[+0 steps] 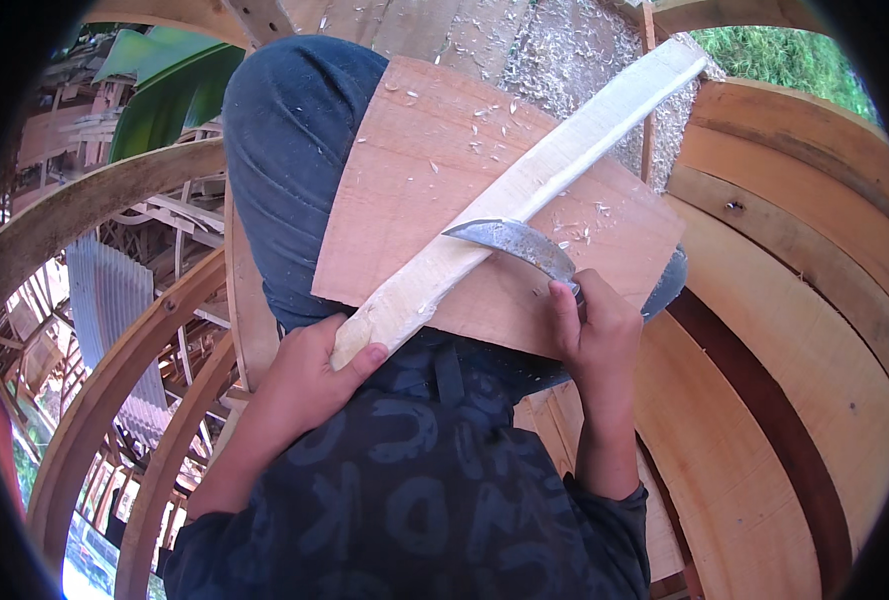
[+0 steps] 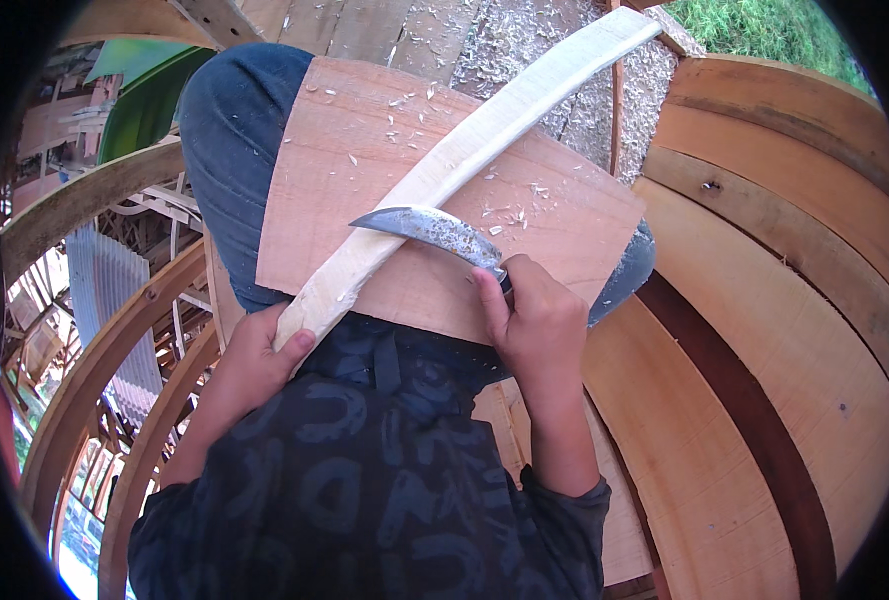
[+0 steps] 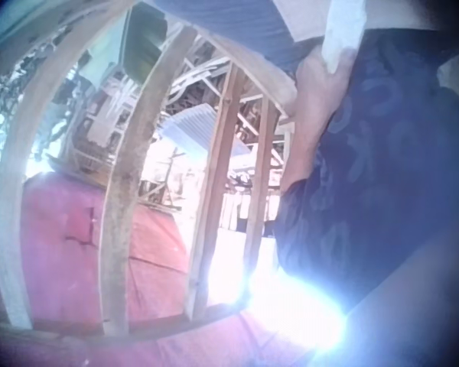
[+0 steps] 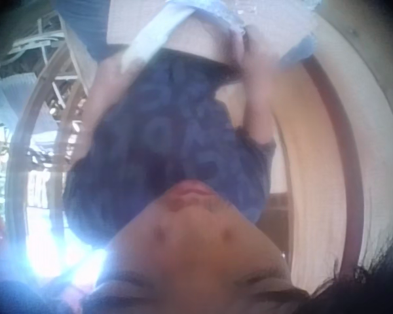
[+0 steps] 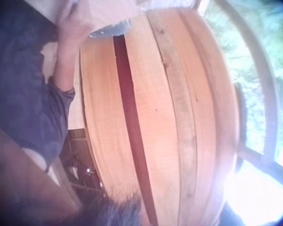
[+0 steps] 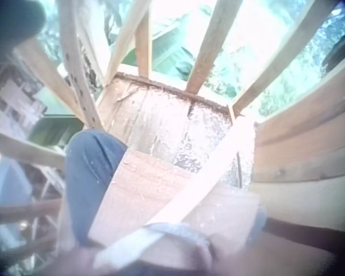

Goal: The person sits on the floor of a wooden structure and uses a curved knife to shave and shape a long, thin piece of light-colored wood. They hold the wood on their lap and repeatedly scrape the surface to remove thin shavings, refining the piece's profile.

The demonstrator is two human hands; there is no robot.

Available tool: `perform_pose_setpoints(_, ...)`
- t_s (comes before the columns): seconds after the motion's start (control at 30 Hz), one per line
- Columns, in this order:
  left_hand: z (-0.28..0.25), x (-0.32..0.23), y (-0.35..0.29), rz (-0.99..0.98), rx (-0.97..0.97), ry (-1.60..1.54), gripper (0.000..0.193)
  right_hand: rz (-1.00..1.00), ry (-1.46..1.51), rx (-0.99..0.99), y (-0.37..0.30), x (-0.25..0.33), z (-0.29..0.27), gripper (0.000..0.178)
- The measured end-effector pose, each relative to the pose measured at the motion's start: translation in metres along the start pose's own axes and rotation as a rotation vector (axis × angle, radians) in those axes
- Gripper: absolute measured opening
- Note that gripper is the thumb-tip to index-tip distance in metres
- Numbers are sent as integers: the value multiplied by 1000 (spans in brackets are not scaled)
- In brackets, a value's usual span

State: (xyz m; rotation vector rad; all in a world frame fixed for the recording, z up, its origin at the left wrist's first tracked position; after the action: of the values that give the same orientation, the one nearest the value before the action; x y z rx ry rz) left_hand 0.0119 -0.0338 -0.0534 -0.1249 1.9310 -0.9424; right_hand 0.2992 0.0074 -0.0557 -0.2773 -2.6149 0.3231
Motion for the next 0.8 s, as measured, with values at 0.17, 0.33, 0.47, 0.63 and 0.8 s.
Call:
perform_pose_setpoints(0.17, 3, 1, -2, -28, -9, 3, 50, 259, 1, -228, 26, -52, -27, 27)
perform_pose_setpoints(0.33, 4, 0, 1, -18, 11, 12, 49, 59, 107, 74, -4, -10, -15, 29)
perform_pose_setpoints(0.47, 12, 1, 2, -9, 6, -57, 49, -121, 79, 131, -13, 0, 6, 30)
perform_pose_setpoints(0.63, 12, -1, 0, 24, -36, -13, 48, -175, -28, 72, -6, -4, 3, 31)
perform_pose_setpoints(0.8, 14, -1, -1, 41, -44, -30, 48, -188, -76, 27, 1, -13, 0, 33)
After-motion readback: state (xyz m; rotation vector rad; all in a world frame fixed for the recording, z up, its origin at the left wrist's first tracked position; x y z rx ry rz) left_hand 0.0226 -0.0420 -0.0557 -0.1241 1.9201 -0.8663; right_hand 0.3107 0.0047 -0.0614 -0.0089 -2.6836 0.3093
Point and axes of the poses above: each hand's wrist, its own y-axis towards the middle knuckle, its own z-axis out of the palm, x = y × z, the point moved 2 cm from there along y, towards the middle knuckle, and after that the axes turned 10 degrees about z, right-handed, at the moved point
